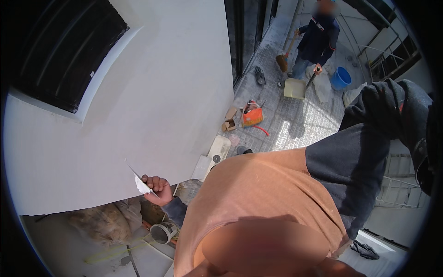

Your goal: The person uses a putty knife to apply and smooth white plaster onto a wall surface around a window frame. They repeatedly transfer plaster between two knives and spread it evenly across the wall.

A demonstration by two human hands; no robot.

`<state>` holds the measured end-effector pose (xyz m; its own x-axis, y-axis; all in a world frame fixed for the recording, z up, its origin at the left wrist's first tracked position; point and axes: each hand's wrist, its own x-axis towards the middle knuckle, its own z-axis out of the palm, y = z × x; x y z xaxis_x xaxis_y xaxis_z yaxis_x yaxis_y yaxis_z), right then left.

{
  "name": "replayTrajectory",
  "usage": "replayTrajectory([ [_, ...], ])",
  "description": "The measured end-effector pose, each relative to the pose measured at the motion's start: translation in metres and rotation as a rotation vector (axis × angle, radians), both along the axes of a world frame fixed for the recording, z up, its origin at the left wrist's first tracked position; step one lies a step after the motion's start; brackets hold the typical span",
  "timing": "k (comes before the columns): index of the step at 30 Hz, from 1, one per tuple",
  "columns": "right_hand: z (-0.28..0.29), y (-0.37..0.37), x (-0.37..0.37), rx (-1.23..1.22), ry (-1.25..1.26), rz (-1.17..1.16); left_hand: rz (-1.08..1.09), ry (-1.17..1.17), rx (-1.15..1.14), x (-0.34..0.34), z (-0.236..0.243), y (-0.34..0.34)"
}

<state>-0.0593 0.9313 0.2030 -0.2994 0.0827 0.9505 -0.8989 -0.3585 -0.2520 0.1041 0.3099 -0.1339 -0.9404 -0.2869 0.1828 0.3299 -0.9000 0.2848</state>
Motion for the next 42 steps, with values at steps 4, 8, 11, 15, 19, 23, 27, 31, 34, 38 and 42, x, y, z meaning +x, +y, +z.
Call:
replayTrajectory([
  [4, -0.121, -0.028, -0.032, -0.057, -0.453, -0.296, 0.016, 0.049, 0.013, 0.001, 0.001, 0.003],
  [8, -0.28, -0.089, -0.034, 0.048, -1.07, -0.373, -0.001, 0.008, 0.024, 0.0, 0.009, 0.006],
  [11, -0.357, -0.127, -0.022, 0.148, -1.291, -0.283, 0.031, -0.044, 0.046, 0.0, 0.015, 0.009],
  [15, -0.325, -0.121, -0.031, 0.134, -1.214, -0.305, -0.009, 0.059, -0.035, -0.006, 0.019, 0.015],
  [19, -0.17, -0.074, -0.046, 0.014, -0.642, -0.298, -0.047, 0.034, -0.042, -0.004, 0.019, 0.014],
  [23, -0.027, -0.037, -0.024, 0.021, 0.011, -0.157, 0.02, -0.018, -0.034, 0.0, 0.013, 0.006],
  [27, -0.009, -0.023, -0.035, 0.014, 0.194, -0.319, -0.019, 0.05, -0.076, 0.001, 0.005, -0.002],
  [31, -0.176, -0.011, -0.12, -0.073, -0.36, -0.759, -0.016, 0.14, -0.106, -0.002, -0.002, -0.002],
  [34, -0.416, -0.029, -0.117, -0.113, -1.461, -0.867, -0.029, 0.194, -0.089, -0.006, -0.004, 0.002],
  [38, -0.692, -0.069, 0.09, 0.997, -2.398, -0.701, 0.051, 0.177, -0.056, -0.004, 0.0, 0.006],
  [42, -0.759, -0.091, 0.236, 1.428, -2.524, -0.399, 0.016, 0.155, -0.005, -0.003, 0.005, 0.011],
])
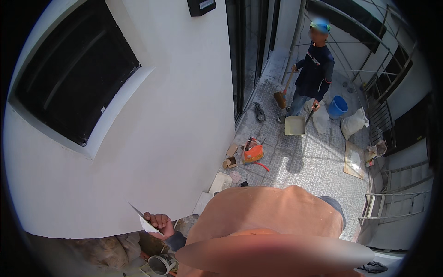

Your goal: The person uses a putty knife to apply and smooth white plaster onto a wall surface around a window frame. They repeatedly transfer plaster between two knives and spread it evenly across the wall.

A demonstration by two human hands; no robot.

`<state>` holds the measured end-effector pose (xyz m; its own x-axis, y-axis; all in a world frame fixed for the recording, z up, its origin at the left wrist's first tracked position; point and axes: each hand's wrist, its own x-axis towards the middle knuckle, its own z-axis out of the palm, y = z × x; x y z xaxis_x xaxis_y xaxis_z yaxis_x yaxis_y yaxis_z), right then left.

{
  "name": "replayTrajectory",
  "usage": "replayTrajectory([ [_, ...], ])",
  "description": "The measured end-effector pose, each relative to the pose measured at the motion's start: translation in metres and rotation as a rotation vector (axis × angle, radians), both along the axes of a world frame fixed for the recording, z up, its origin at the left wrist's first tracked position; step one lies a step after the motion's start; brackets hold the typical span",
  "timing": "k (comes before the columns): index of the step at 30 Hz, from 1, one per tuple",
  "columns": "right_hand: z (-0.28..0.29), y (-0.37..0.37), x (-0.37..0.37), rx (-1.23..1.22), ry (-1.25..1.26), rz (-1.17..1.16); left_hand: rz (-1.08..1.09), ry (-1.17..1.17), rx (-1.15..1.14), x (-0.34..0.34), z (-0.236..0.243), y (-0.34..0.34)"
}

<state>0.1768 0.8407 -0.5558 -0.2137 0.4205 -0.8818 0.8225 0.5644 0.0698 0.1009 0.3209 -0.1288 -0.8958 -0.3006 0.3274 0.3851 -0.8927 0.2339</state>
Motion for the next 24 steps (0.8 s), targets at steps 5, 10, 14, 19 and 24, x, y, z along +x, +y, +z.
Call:
replayTrajectory([
  [5, 0.026, 0.0, -0.075, -0.024, 0.086, 0.142, -0.1, -0.142, -0.004, -0.032, 0.007, 0.021],
  [10, 0.047, -0.001, -0.263, -0.014, 0.446, 0.171, -0.239, -0.208, -0.015, -0.066, 0.023, 0.051],
  [14, 0.093, -0.03, -0.347, 0.008, 0.794, 0.063, -0.237, -0.332, -0.005, -0.059, 0.03, 0.069],
  [19, 0.135, -0.09, -0.352, -0.183, 0.892, 0.408, -0.138, -0.384, -0.126, -0.028, 0.021, 0.071],
  [24, 0.155, -0.153, -0.281, -0.694, 0.707, 0.313, 0.082, -0.593, 0.017, 0.01, 0.011, 0.057],
])
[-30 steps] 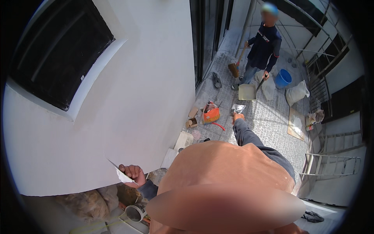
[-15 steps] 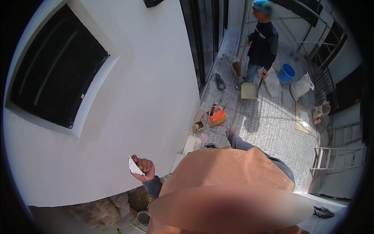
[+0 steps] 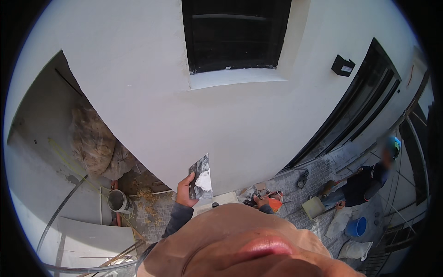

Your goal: The person uses a putty knife to apply and smooth white plaster onto a wall surface around a window frame. They repeatedly transfer plaster between two knives and spread it evenly across the wall.

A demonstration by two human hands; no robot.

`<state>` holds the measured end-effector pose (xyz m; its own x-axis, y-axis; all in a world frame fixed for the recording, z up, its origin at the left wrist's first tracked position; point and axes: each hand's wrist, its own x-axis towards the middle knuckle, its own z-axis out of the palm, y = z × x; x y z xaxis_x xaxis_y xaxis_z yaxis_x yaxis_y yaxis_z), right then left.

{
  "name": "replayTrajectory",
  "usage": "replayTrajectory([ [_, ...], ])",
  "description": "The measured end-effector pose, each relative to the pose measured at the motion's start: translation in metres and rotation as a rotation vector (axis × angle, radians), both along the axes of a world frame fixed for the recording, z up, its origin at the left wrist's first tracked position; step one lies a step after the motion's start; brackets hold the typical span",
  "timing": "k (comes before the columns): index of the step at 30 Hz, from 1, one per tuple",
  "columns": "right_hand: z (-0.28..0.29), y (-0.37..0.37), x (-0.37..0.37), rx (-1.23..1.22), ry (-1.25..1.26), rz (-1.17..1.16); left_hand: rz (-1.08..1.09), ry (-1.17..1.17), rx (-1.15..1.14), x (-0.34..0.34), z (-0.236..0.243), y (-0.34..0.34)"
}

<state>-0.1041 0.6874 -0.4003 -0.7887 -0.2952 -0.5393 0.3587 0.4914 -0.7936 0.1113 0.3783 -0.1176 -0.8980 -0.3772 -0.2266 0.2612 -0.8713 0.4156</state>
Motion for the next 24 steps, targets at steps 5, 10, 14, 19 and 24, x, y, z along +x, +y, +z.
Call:
replayTrajectory([
  [5, 0.045, -0.042, 0.018, -0.726, -0.698, -0.084, 0.063, 0.064, 0.003, 0.032, 0.004, 0.001],
  [10, 0.081, -0.06, -0.002, -0.675, -0.607, 0.056, 0.212, 0.104, -0.101, 0.046, 0.042, -0.007],
  [14, 0.101, -0.073, 0.006, -0.849, -0.694, 0.017, 0.339, 0.156, -0.23, 0.054, 0.118, -0.03],
  [19, 0.098, -0.076, 0.042, -0.93, -0.812, -0.069, 0.322, 0.505, -0.408, 0.059, 0.231, -0.066],
  [24, 0.034, -0.051, 0.067, -0.837, -0.808, -0.279, 0.372, 0.729, -0.76, 0.057, 0.342, -0.147],
])
